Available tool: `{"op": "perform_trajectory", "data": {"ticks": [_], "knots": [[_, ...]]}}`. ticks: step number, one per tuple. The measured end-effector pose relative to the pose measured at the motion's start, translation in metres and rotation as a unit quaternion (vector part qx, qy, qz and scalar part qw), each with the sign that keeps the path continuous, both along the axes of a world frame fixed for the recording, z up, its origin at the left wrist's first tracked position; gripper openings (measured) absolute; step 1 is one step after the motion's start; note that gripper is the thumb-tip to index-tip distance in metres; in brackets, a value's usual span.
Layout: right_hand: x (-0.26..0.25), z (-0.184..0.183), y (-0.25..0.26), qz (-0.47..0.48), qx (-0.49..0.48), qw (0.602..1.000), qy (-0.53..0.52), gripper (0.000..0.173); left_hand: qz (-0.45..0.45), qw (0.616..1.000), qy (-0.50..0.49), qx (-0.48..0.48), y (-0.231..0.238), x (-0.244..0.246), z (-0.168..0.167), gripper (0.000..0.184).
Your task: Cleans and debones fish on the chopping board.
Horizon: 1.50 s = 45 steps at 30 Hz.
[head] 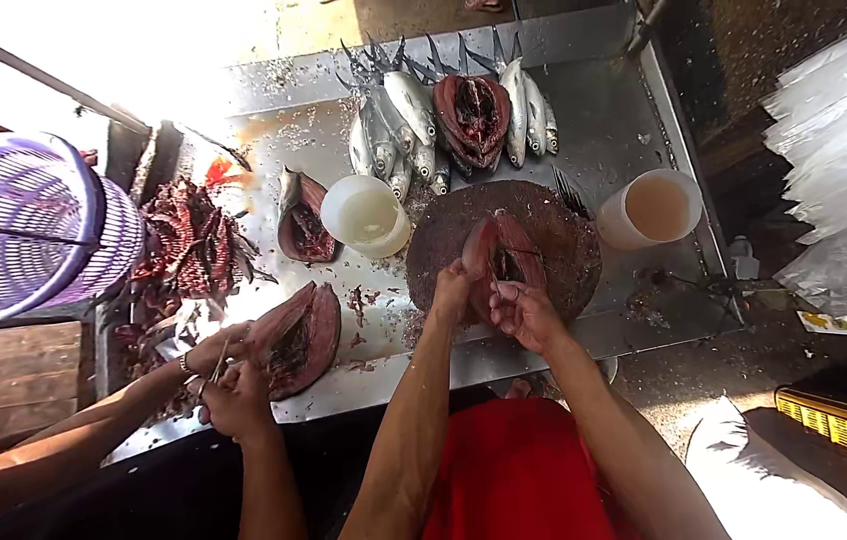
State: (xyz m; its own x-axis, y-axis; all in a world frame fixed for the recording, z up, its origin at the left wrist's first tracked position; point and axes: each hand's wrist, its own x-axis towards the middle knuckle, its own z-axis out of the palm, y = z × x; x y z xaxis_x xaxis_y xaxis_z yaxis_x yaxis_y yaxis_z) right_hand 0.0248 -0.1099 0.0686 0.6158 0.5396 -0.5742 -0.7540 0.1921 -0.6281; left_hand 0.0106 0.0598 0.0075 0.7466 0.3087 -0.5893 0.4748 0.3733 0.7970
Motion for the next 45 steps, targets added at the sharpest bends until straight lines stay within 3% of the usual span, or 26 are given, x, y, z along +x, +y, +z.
{"op": "perform_trajectory", "data": {"ticks": [3,7,9,10,12,14,16,18,20,21,22,23,24,26,27,29,30,32,34,36,40,45], "knots": [[-0.004,-0.002,-0.001,0.079,-0.055,0.993,-0.064,0.029,-0.022,1.0,0.021,-0.007,0.007,0.005,-0.002,0.027],[-0.001,0.004,0.0,0.034,-0.042,0.998,-0.033,0.031,0.016,0.998,0.043,-0.034,0.003,0.01,-0.003,0.027],[-0.002,0.015,-0.002,0.047,-0.118,0.986,-0.111,0.032,0.041,0.997,0.044,-0.048,-0.001,0.01,0.0,0.03],[-0.004,0.019,-0.004,0.096,-0.203,0.956,-0.187,0.038,0.051,0.997,0.042,-0.047,-0.003,0.009,0.003,0.03],[-0.012,0.023,-0.009,0.229,-0.382,0.841,-0.305,0.055,0.063,0.996,0.035,-0.047,-0.007,0.003,0.007,0.027],[-0.019,0.021,-0.01,0.309,-0.473,0.745,-0.355,0.062,0.067,0.997,0.026,-0.039,-0.012,-0.001,0.009,0.027],[-0.023,0.019,-0.008,0.341,-0.51,0.694,-0.377,0.063,0.066,0.997,0.026,-0.031,-0.014,-0.004,0.01,0.028],[-0.016,0.022,-0.003,0.361,-0.52,0.675,-0.378,0.061,0.059,0.998,0.023,-0.022,-0.017,-0.006,0.008,0.03],[-0.003,0.025,0.004,0.369,-0.494,0.706,-0.35,0.056,0.046,0.999,0.019,-0.016,-0.017,-0.009,0.004,0.031],[0.006,0.026,0.006,0.346,-0.459,0.751,-0.324,0.05,0.041,0.999,0.016,-0.014,-0.017,-0.009,0.003,0.031],[0.013,0.025,0.006,0.286,-0.39,0.83,-0.279,0.041,0.04,0.999,0.015,-0.014,-0.017,-0.01,0.001,0.031],[0.017,0.023,0.004,0.171,-0.267,0.927,-0.201,0.028,0.041,0.999,0.016,-0.012,-0.017,-0.011,-0.002,0.031],[0.021,0.023,0.002,0.045,-0.111,0.988,-0.094,0.021,0.046,0.999,0.017,-0.01,-0.017,-0.012,-0.005,0.032],[0.033,0.032,0.0,-0.11,0.121,0.986,0.028,0.032,0.058,0.998,0.012,-0.012,-0.016,-0.012,-0.008,0.033],[0.039,0.041,0.0,-0.141,0.144,0.979,0.024,0.034,0.066,0.998,0.011,-0.021,-0.016,-0.012,-0.008,0.032],[0.044,0.05,-0.003,-0.147,0.03,0.985,-0.087,0.029,0.078,0.996,0.017,-0.048,-0.015,-0.013,-0.006,0.028],[0.044,0.048,-0.005,-0.12,-0.059,0.976,-0.174,0.028,0.078,0.995,0.021,-0.06,-0.013,-0.01,-0.004,0.025],[0.034,0.037,-0.011,-0.003,-0.231,0.922,-0.31,0.044,0.058,0.997,0.032,-0.045,-0.007,0.0,0.0,0.026],[0.016,0.026,-0.016,0.151,-0.364,0.848,-0.353,0.059,0.022,0.999,0.049,0.006,-0.003,0.01,0.0,0.033],[-0.002,0.019,-0.015,0.28,-0.458,0.765,-0.356,0.064,0.012,0.997,0.066,0.027,-0.003,0.014,-0.002,0.038],[-0.016,0.027,-0.004,0.395,-0.538,0.647,-0.368,0.054,0.038,0.997,0.061,-0.004,-0.006,0.01,0.0,0.038],[-0.003,0.028,0.013,0.419,-0.548,0.595,-0.412,0.047,0.037,0.997,0.07,0.012,-0.01,0.008,0.002,0.035]]}}
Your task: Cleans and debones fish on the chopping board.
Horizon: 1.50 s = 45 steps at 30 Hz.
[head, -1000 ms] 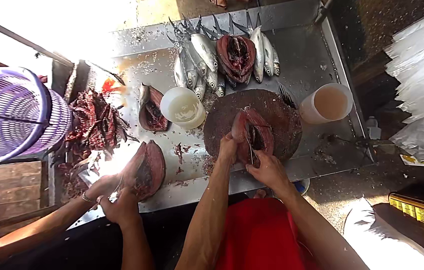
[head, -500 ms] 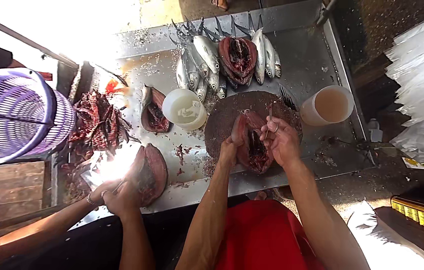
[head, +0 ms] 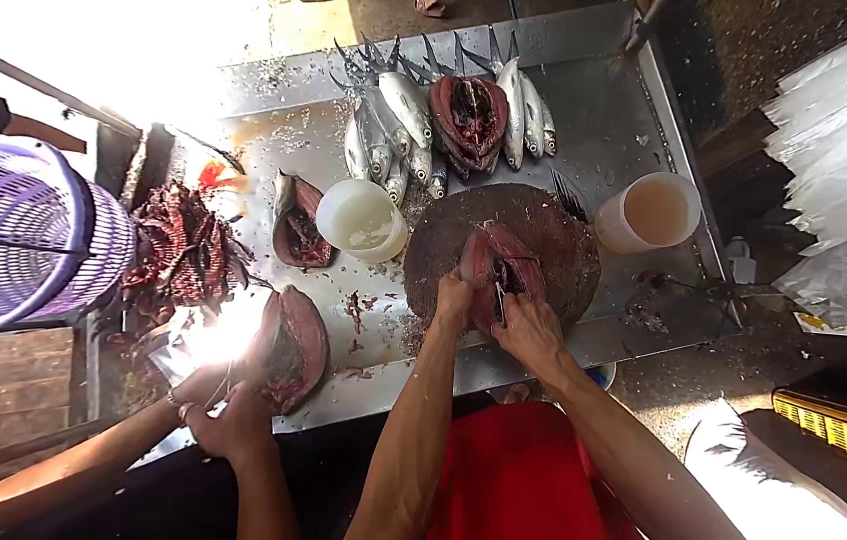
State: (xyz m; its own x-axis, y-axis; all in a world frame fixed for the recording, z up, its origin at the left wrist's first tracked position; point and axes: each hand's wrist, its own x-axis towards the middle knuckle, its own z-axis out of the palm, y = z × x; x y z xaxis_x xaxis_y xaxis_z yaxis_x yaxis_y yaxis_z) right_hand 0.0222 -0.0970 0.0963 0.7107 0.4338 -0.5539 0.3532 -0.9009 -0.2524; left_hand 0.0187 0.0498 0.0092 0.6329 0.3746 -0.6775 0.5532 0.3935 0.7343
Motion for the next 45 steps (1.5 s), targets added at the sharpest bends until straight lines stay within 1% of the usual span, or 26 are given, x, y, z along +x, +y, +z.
{"op": "perform_trajectory", "data": {"ticks": [3,4,5,7,8,10,11,12,13,14,15,16,17,19,24,26,28,29,30,32,34,36,41,42,43,45], "knots": [[0.02,-0.007,0.002,-0.086,0.125,0.985,0.086,0.036,-0.002,1.0,0.003,0.013,0.002,0.002,-0.002,0.036],[0.028,-0.01,-0.001,-0.183,0.23,0.941,0.171,0.03,-0.001,1.0,-0.001,0.008,0.004,0.001,-0.005,0.035],[0.034,-0.014,-0.004,-0.307,0.358,0.839,0.271,0.021,0.003,1.0,-0.008,0.003,0.005,-0.001,-0.006,0.035],[0.036,-0.018,-0.011,-0.472,0.523,0.572,0.421,0.027,0.001,1.0,-0.021,-0.001,0.006,-0.003,-0.006,0.035],[0.034,-0.018,-0.013,-0.482,0.58,0.482,0.446,0.03,-0.008,1.0,-0.024,0.014,0.007,0.001,-0.005,0.035],[0.025,-0.012,-0.021,-0.427,0.694,0.369,0.448,0.03,-0.028,0.999,-0.01,0.041,0.005,-0.002,-0.008,0.033],[0.03,-0.004,-0.023,-0.392,0.728,0.366,0.427,0.032,-0.026,0.999,-0.008,0.037,0.007,-0.001,-0.008,0.034],[0.038,0.006,-0.023,-0.372,0.734,0.42,0.383,0.033,-0.019,1.0,-0.014,0.019,0.011,0.003,-0.005,0.034],[0.037,0.014,-0.025,-0.364,0.701,0.524,0.319,0.03,-0.017,1.0,-0.018,-0.007,0.011,-0.001,-0.003,0.033],[0.034,0.018,-0.027,-0.34,0.631,0.653,0.245,0.031,-0.018,0.999,-0.02,-0.025,0.013,-0.001,-0.002,0.032],[0.036,0.017,-0.026,-0.293,0.524,0.78,0.176,0.039,-0.027,0.999,-0.021,-0.023,0.017,0.007,0.0,0.031],[0.032,0.012,-0.025,-0.239,0.388,0.88,0.131,0.051,-0.039,0.999,-0.012,-0.007,0.02,0.013,0.002,0.033],[0.024,0.006,-0.023,-0.195,0.267,0.938,0.105,0.059,-0.052,0.999,-0.002,0.013,0.02,0.017,0.002,0.036],[0.011,-0.007,-0.016,-0.13,0.115,0.982,0.078,0.062,-0.06,0.998,0.009,0.03,0.019,0.023,0.001,0.039],[0.005,-0.007,0.004,-0.077,0.034,0.996,0.031,0.051,-0.046,0.999,0.008,0.024,0.014,0.018,0.004,0.038],[0.016,-0.003,0.013,-0.082,0.043,0.994,0.05,0.049,-0.036,0.999,0.005,0.013,0.01,0.016,0.005,0.036],[0.034,-0.003,0.016,-0.129,0.114,0.978,0.115,0.041,-0.02,1.0,-0.005,-0.001,0.008,0.013,0.001,0.036],[0.043,-0.006,0.014,-0.187,0.201,0.946,0.172,0.033,-0.01,1.0,-0.012,-0.005,0.009,0.012,-0.001,0.035],[0.048,-0.01,0.01,-0.278,0.326,0.869,0.246,0.023,-0.006,1.0,-0.019,-0.009,0.012,0.01,-0.002,0.034],[0.047,-0.02,0.0,-0.435,0.511,0.634,0.384,0.024,-0.013,1.0,-0.028,-0.005,0.014,0.009,0.0,0.033],[0.038,-0.025,-0.006,-0.471,0.6,0.485,0.428,0.033,-0.029,0.999,-0.033,0.011,0.016,0.013,0.0,0.032],[0.028,-0.031,-0.012,-0.466,0.654,0.392,0.448,0.038,-0.041,0.998,-0.029,0.025,0.014,0.009,-0.003,0.032],[0.03,-0.02,-0.026,-0.378,0.764,0.28,0.441,0.038,-0.095,0.993,0.004,0.069,0.018,0.017,0.0,0.031],[0.038,-0.01,-0.029,-0.358,0.778,0.321,0.405,0.039,-0.103,0.992,0.012,0.078,0.02,0.02,0.0,0.031],[0.042,-0.002,-0.031,-0.349,0.768,0.418,0.338,0.036,-0.109,0.99,0.021,0.085,0.022,0.021,0.0,0.03],[0.044,-0.003,-0.034,-0.311,0.635,0.685,0.173,0.036,-0.12,0.987,0.03,0.099,0.024,0.026,0.0,0.032]]}}
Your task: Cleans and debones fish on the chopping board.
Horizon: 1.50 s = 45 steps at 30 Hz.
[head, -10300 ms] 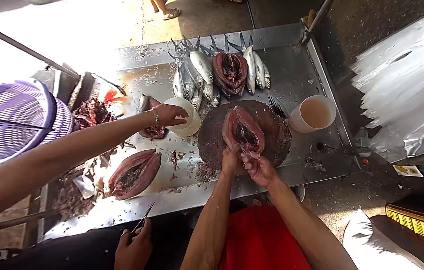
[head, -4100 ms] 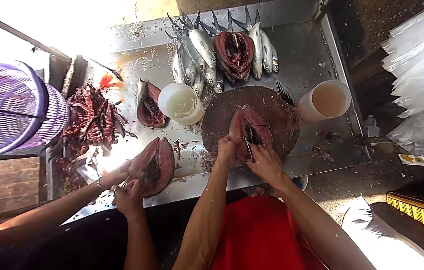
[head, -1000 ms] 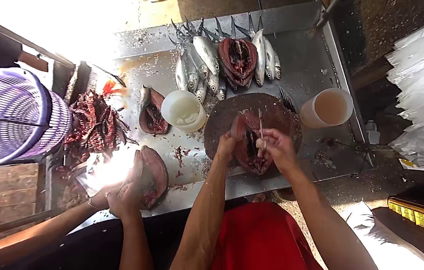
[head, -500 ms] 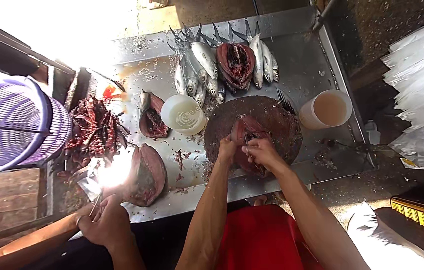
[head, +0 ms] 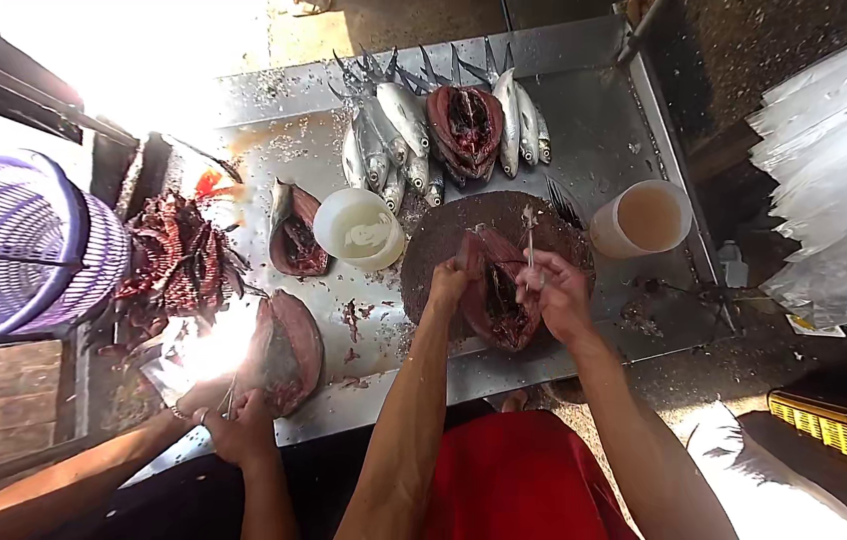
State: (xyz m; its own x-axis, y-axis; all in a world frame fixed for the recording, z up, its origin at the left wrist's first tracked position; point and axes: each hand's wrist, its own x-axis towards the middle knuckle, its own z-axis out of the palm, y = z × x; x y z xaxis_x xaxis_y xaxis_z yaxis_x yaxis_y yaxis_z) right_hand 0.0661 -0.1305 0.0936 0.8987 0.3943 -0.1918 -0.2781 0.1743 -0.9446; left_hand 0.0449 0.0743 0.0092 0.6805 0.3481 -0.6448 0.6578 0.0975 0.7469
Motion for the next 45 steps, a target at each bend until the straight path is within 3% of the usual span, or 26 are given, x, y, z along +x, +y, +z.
{"op": "perform_trajectory", "data": {"ticks": [2,4,7,11,13,14,16,17,19,20,21,23,25,26,28,29,30,32,36,38,41,43,45], "knots": [[-0.006,-0.013,0.002,0.101,-0.28,0.953,-0.055,0.053,-0.013,1.0,0.01,0.024,0.001,0.011,0.003,0.039],[-0.018,-0.027,0.007,0.181,-0.421,0.888,-0.049,0.063,-0.014,1.0,0.014,0.021,0.002,0.016,0.003,0.045],[-0.026,-0.036,0.018,0.243,-0.518,0.818,-0.049,0.061,0.027,0.998,-0.003,-0.063,0.004,0.012,0.0,0.042],[-0.013,-0.032,0.031,0.271,-0.555,0.782,-0.085,0.054,0.055,0.989,-0.019,-0.136,0.006,0.006,-0.001,0.042],[0.001,-0.028,0.034,0.286,-0.522,0.8,-0.078,0.048,0.042,0.989,-0.033,-0.134,0.006,0.005,-0.002,0.044],[0.007,-0.027,0.034,0.269,-0.471,0.839,-0.053,0.043,0.039,0.99,-0.04,-0.128,0.006,0.005,-0.004,0.044],[0.012,-0.025,0.028,0.15,-0.22,0.961,0.074,0.025,0.029,0.994,-0.039,-0.102,0.006,0.004,-0.005,0.043],[0.014,-0.019,0.024,0.08,-0.068,0.983,0.152,0.022,0.022,0.996,-0.033,-0.081,0.005,0.005,-0.004,0.042],[0.024,0.0,0.016,-0.004,0.139,0.968,0.207,0.03,0.007,0.999,-0.022,-0.049,0.003,0.006,-0.003,0.039],[0.031,0.01,0.013,-0.031,0.173,0.965,0.194,0.031,0.004,0.999,-0.02,-0.047,0.004,0.006,-0.003,0.04],[0.037,0.018,0.011,-0.063,0.162,0.971,0.164,0.03,0.003,0.999,-0.016,-0.052,0.004,0.005,-0.004,0.039],[0.046,0.018,0.004,-0.136,0.049,0.989,0.025,0.026,0.015,0.997,-0.014,-0.072,0.004,0.005,-0.005,0.039],[0.053,-0.004,-0.007,-0.2,-0.084,0.968,-0.125,0.042,0.03,0.995,-0.015,-0.09,0.003,0.007,-0.004,0.04],[0.054,-0.019,-0.009,-0.233,-0.101,0.96,-0.118,0.045,0.037,0.995,-0.015,-0.094,0.004,0.008,-0.004,0.04],[0.047,-0.039,-0.009,-0.277,-0.074,0.952,0.107,0.027,0.045,0.994,-0.014,-0.104,0.003,0.004,-0.005,0.04],[0.042,-0.044,-0.009,-0.266,-0.095,0.943,0.176,0.027,0.046,0.993,-0.016,-0.109,0.003,0.004,-0.006,0.04],[0.032,-0.046,-0.011,-0.225,-0.142,0.951,0.157,0.029,0.045,0.992,-0.022,-0.117,0.004,0.004,-0.006,0.041],[0.009,-0.04,-0.01,-0.081,-0.265,0.96,0.031,0.047,0.044,0.99,-0.04,-0.126,0.004,0.005,-0.006,0.041],[-0.016,-0.039,0.002,0.182,-0.423,0.886,-0.052,0.064,0.03,0.99,-0.053,-0.128,0.003,0.002,-0.003,0.044],[-0.015,-0.044,0.01,0.234,-0.464,0.852,-0.065,0.065,0.028,0.989,-0.062,-0.133,0.002,0.002,-0.003,0.043],[-0.005,-0.047,0.024,0.246,-0.486,0.834,-0.083,0.062,0.028,0.987,-0.074,-0.139,0.002,0.002,-0.007,0.039],[0.003,-0.045,0.03,0.251,-0.455,0.853,-0.057,0.059,0.03,0.987,-0.075,-0.14,0.003,0.003,-0.009,0.039],[0.003,-0.042,0.03,0.18,-0.306,0.934,0.025,0.043,0.031,0.989,-0.071,-0.129,0.003,0.003,-0.01,0.039]]}}
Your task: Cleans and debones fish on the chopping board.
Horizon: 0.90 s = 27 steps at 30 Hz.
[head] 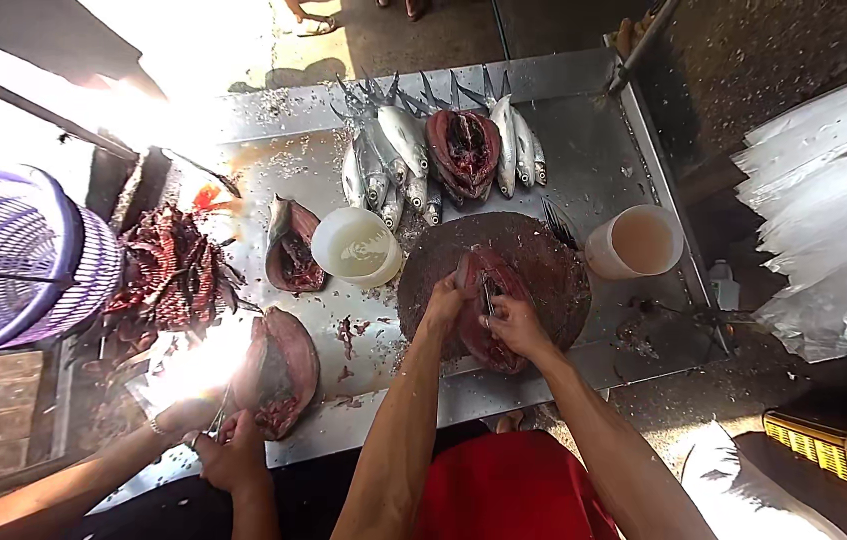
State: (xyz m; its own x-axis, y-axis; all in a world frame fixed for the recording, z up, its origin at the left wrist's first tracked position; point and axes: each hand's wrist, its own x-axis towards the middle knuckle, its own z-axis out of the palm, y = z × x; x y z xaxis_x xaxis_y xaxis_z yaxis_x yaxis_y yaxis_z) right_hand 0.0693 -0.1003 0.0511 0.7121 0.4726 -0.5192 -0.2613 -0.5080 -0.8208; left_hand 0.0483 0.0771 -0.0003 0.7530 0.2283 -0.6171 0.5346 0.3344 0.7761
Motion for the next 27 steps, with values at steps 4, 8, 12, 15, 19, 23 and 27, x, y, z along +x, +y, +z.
{"op": "perform_trajectory", "data": {"ticks": [4,8,12,15,19,23,27], "knots": [[-0.002,0.02,0.001,-0.321,0.367,0.823,0.291,0.032,-0.016,1.0,0.0,0.023,-0.002,0.001,-0.001,0.037],[0.009,0.032,-0.016,-0.362,0.535,0.71,0.28,0.036,-0.029,0.998,-0.007,0.051,-0.003,0.004,-0.003,0.033],[0.057,0.081,-0.046,-0.371,0.489,0.784,0.091,0.032,-0.056,0.997,0.014,0.059,0.001,0.002,0.003,0.032],[0.057,0.077,-0.052,-0.376,0.311,0.862,-0.138,0.026,-0.048,0.998,0.011,0.038,0.001,0.006,0.005,0.033],[0.011,0.013,-0.043,-0.275,0.141,0.937,-0.165,0.047,-0.034,0.999,-0.002,0.01,0.001,0.003,0.006,0.035],[-0.017,-0.001,-0.022,-0.07,0.005,0.997,-0.045,0.052,-0.044,0.999,-0.015,0.002,0.003,0.002,0.008,0.036],[-0.014,0.003,-0.005,0.028,-0.139,0.986,-0.087,0.059,-0.047,0.999,-0.02,0.006,0.002,0.001,0.006,0.034]]}}
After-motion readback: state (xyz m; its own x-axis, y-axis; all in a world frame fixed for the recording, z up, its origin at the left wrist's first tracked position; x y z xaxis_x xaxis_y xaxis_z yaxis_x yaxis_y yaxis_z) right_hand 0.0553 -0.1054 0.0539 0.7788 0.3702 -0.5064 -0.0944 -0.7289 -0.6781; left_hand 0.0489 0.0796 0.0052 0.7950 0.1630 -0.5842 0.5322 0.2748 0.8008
